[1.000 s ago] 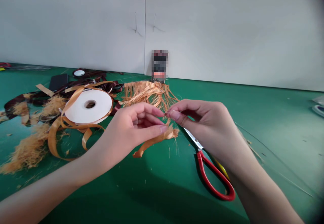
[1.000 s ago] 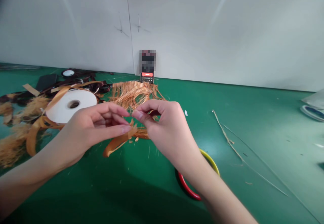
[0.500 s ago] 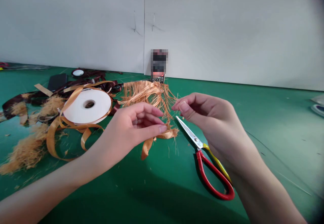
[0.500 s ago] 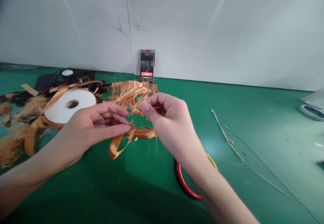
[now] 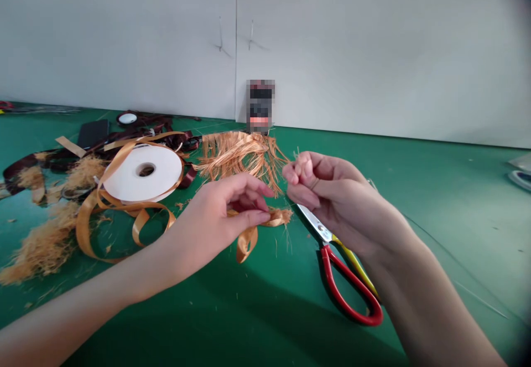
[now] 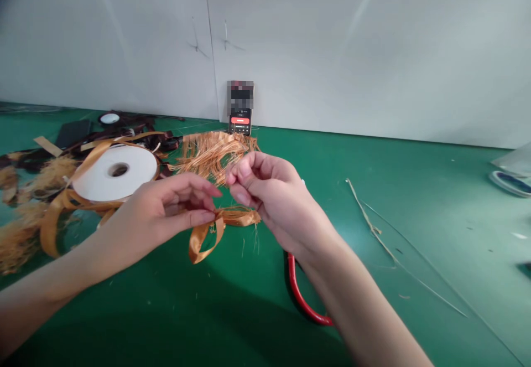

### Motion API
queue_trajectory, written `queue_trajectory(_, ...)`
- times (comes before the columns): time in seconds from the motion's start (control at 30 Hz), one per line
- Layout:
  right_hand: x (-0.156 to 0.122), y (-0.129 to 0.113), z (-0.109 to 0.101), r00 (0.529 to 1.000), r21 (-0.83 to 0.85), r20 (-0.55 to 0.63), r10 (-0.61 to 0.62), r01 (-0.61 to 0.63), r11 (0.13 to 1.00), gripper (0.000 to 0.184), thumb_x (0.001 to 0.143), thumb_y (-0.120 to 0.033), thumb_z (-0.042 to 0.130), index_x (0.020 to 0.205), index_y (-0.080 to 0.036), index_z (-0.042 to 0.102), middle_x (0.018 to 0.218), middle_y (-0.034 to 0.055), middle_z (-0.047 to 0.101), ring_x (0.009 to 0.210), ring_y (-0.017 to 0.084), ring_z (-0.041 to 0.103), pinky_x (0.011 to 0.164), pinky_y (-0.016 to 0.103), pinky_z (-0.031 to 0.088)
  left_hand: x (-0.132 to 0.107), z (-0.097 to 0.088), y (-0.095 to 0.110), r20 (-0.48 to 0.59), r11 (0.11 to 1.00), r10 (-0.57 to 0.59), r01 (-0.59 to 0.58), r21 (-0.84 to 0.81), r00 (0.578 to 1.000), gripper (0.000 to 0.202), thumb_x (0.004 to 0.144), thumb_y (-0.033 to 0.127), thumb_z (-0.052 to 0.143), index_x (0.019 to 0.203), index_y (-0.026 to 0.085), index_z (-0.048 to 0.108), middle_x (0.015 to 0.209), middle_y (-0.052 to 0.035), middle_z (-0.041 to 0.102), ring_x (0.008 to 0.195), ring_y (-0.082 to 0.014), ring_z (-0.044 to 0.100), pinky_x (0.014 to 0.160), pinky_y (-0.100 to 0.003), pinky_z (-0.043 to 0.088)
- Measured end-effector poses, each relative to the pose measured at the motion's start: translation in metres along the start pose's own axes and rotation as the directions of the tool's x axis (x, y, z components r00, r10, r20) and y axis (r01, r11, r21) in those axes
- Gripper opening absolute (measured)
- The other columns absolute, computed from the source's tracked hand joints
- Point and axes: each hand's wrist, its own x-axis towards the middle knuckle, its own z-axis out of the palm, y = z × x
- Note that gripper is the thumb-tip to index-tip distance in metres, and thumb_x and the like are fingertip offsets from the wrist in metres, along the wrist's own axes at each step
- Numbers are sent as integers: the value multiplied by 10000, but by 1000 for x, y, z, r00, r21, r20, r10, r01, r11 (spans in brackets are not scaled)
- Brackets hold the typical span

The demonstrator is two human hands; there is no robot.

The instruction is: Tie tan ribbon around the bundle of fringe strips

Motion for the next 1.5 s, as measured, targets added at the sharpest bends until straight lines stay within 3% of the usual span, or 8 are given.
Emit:
queue_trajectory(0.2, 6, 13, -5, 988, -499, -67, -142, 90, 862, 206, 815, -52, 534, 642, -163, 515, 650, -15, 579, 499, 45, 433, 481, 204, 346, 3, 2, -12, -6, 898, 216, -196, 393, 976, 208, 859, 66, 528, 1004, 202, 588, 831, 8, 683, 783, -141, 666, 739, -268, 520)
queue_trajectory(0.33, 6, 22, -7, 980, -752, 39, -197, 159, 640, 150, 835, -93, 520, 715, -180, 499, 706, -15, 568, 516, 67, 407, 504, 239, 333, 4, 2, -18, 62, 835, 274, -269, 479, 960, 276, 863, 44, 467, 1082, 188, 553, 896, -26, 660, 833, -170, 641, 748, -311, 503)
queue_trajectory(0.4, 4, 24, -6, 984, -780, 98, -151, 170, 602, 106, 878, -178, 521, 774, -190, 504, 652, -33, 542, 538, 88, 444, 525, 243, 348, 3, 1, -19, 86, 855, 237, -250, 455, 968, 266, 872, 50, 447, 1089, 175, 536, 925, -43, 649, 863, -180, 637, 760, -327, 502)
queue_trajectory(0.57, -1, 27, -6, 980, -745, 178, 90, 75, 662, 98, 879, -276, 564, 911, -184, 563, 768, 21, 668, 719, 144, 617, 616, 263, 445, -1, -4, -23, 66, 957, 70, -86, 277, 995, 231, 927, 150, 434, 1146, 186, 499, 926, -28, 614, 784, -160, 661, 714, -318, 520)
queue_trajectory(0.67, -1, 29, -8, 961, -762, 235, 147, 88, 641, 142, 861, -278, 575, 794, -164, 626, 753, 31, 668, 710, 149, 603, 656, 284, 445, -5, -5, -24, 52, 976, 33, -43, 213, 998, 228, 923, 175, 464, 1146, 199, 501, 901, -8, 596, 720, -139, 646, 656, -286, 507)
queue_trajectory(1.03, 1, 36, -13, 961, -526, 277, -14, 164, 835, 223, 856, -277, 581, 662, -167, 569, 622, -24, 532, 586, 94, 453, 574, 244, 347, -8, 0, -24, -47, 997, 40, -43, -62, 998, 140, 878, 204, 573, 1013, 181, 543, 813, 13, 612, 725, -137, 672, 723, -293, 544)
queue_trajectory(1.3, -8, 47, -8, 972, -239, 235, -29, 86, 967, 212, 766, -238, 648, 635, -195, 488, 640, -45, 469, 591, 90, 414, 569, 240, 330, -12, 2, -26, -131, 977, 203, -192, 95, 970, 101, 884, 157, 541, 974, 201, 546, 799, 2, 649, 750, -141, 681, 714, -273, 555)
queue_trajectory(1.5, -14, 48, -6, 980, -88, 191, -60, 78, 993, 215, 769, -237, 611, 655, -209, 431, 960, 5, 567, 673, 97, 455, 649, 264, 409, -13, 6, -20, -132, 962, 256, -239, 132, 958, 101, 872, 114, 531, 907, 207, 519, 782, 10, 648, 748, -130, 680, 699, -253, 548)
